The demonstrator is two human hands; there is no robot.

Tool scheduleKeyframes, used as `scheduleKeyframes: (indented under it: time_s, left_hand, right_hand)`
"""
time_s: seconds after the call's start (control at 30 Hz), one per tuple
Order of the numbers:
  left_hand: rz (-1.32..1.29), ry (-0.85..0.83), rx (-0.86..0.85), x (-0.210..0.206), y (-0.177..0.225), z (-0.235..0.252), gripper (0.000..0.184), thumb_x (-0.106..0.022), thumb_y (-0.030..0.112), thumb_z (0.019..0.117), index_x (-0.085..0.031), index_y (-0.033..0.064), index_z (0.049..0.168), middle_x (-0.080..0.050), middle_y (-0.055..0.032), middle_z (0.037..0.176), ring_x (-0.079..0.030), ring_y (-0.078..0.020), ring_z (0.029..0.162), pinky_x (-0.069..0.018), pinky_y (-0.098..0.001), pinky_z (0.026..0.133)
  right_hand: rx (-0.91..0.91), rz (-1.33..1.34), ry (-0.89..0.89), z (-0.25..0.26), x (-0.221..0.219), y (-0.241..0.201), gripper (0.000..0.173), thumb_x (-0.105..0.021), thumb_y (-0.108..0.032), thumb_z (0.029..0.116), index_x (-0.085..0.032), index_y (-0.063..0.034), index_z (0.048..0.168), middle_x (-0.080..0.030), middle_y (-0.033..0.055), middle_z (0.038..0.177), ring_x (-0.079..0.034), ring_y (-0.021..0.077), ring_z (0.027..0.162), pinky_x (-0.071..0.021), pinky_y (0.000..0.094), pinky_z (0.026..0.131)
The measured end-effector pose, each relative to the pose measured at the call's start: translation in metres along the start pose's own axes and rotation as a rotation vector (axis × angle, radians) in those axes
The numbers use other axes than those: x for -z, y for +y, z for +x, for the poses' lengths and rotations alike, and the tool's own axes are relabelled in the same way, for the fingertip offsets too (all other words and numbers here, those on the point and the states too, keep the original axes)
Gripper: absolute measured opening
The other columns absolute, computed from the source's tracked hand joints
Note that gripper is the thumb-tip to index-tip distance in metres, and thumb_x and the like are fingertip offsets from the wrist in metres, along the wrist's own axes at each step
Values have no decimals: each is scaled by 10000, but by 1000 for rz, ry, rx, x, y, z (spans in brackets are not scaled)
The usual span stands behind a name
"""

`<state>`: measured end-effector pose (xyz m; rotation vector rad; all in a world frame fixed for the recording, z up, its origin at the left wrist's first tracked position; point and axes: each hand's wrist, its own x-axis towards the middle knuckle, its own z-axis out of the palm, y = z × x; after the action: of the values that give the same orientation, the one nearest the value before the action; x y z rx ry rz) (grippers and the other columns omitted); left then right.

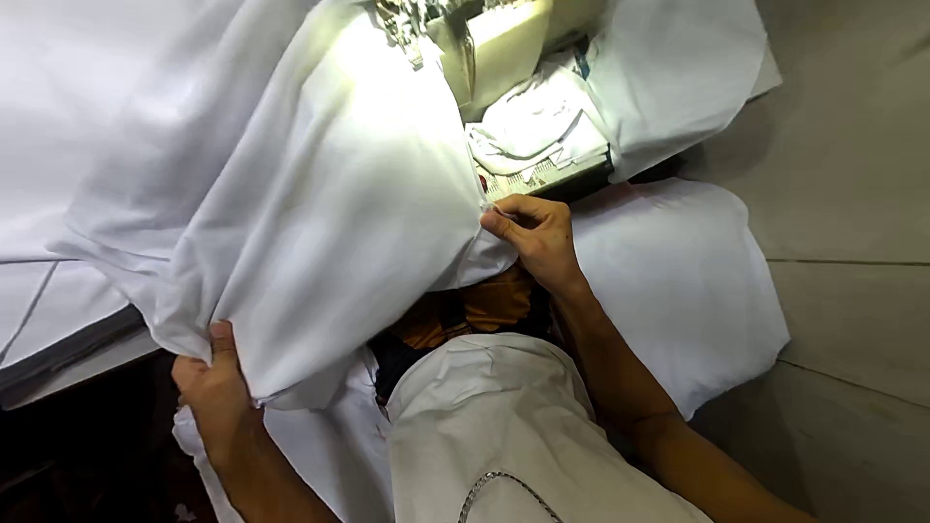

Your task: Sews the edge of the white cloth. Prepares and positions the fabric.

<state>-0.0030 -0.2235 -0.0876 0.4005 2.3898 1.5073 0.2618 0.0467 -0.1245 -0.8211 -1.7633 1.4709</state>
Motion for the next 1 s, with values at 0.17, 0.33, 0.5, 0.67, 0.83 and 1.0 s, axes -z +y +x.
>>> scheduleKeyframes:
  time_s: [0.17,0.33,0.5,0.67,0.83,1.0]
  left_hand:
    - [-52,5,-17,-6,-5,7,220,-517,147,1061,-529,15,1237,-660,110,1009,-654,76,912,-564,-164,854]
    - [7,0,-66,0,2,27,339,-536,187,1059,-502,18,1351,-631,50,1175,-611,49,1053,-511,-196,967]
    - [34,4,-94,6,24,59,365,-575,333,1049,-519,119,1340,-636,88,1158,-630,24,1037,-539,-261,951]
    - [46,-3,-181,12,41,93,373,-574,363,1047,-519,128,1331,-622,126,1157,-620,60,1040,-526,-229,963]
    - [131,42,-250,25,45,132,482,-563,415,1047,-509,88,1397,-624,39,1268,-604,8,1140,-490,-247,1024]
    - [224,56,-258,30,58,188,547,-571,491,1024,-550,107,1413,-617,-3,1328,-587,-7,1175,-473,-256,1046]
  right_hand:
    - [8,9,2,8,0,-2,81,-748,-145,944,-739,-65,951,-690,-15,796,-600,21,630,-507,172,550]
    - [36,-15,-8,22,-1,-12,105,-739,-170,954,-731,-66,965,-656,-8,735,-529,26,528,-440,163,459]
    - [37,-26,-28,49,-5,-25,114,-712,-157,974,-709,-46,954,-639,9,730,-542,39,551,-461,174,491]
    - [112,34,-29,81,-9,-25,124,-723,-133,958,-744,-12,941,-712,22,787,-649,45,669,-556,212,625]
    - [140,3,-38,99,-7,-31,122,-721,-141,959,-736,-27,917,-702,1,768,-637,25,659,-543,195,616]
    - [152,-30,-61,109,-5,-34,133,-713,-154,966,-724,-42,896,-680,-14,748,-610,13,637,-512,181,593]
